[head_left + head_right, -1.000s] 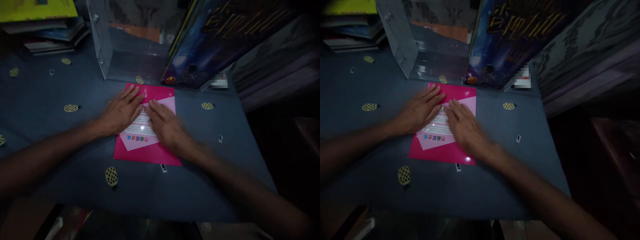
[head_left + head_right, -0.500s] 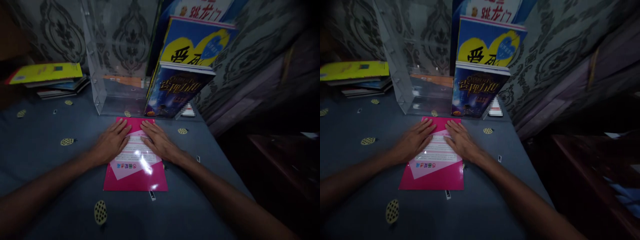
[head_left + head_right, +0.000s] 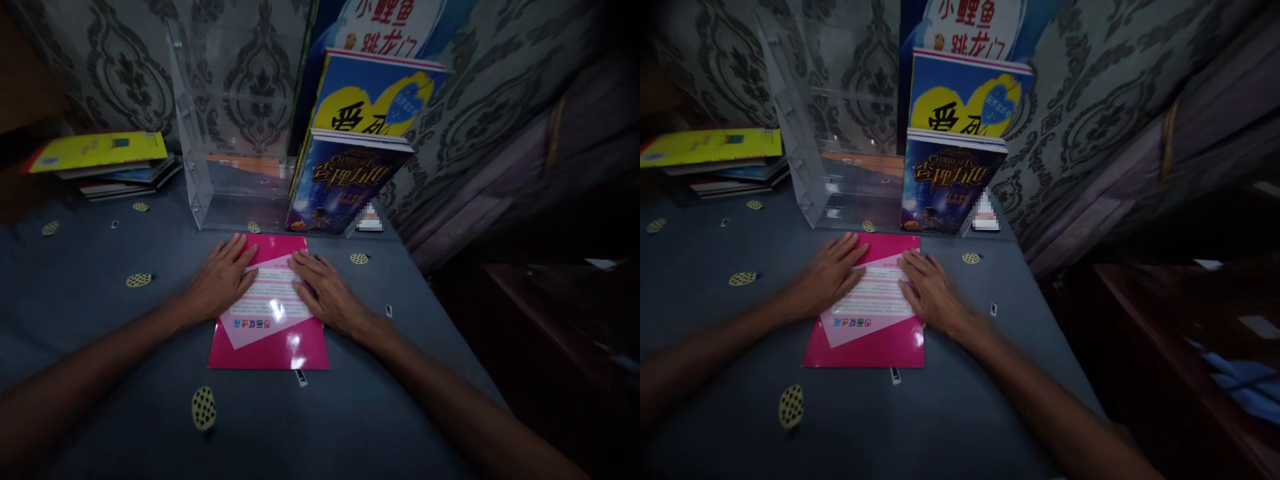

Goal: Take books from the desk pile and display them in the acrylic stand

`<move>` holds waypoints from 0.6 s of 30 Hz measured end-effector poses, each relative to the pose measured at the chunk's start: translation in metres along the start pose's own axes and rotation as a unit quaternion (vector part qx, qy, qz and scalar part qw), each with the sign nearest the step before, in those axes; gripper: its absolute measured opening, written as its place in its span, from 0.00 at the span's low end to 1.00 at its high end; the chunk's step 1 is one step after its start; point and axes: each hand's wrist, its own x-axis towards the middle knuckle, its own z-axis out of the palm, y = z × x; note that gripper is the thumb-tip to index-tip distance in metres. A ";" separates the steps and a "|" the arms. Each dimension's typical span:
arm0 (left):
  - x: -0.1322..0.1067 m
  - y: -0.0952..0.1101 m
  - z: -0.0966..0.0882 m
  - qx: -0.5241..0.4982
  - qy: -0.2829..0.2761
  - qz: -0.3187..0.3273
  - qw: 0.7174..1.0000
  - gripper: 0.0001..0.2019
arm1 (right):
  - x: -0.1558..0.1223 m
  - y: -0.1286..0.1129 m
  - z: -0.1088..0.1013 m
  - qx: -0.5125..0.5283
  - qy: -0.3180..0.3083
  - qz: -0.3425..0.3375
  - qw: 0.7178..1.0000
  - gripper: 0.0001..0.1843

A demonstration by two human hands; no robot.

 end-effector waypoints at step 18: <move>-0.031 0.019 -0.003 -0.141 0.042 0.193 0.970 0.20 | -0.118 -0.058 -0.020 -0.024 -0.059 -0.114 0.991 0.55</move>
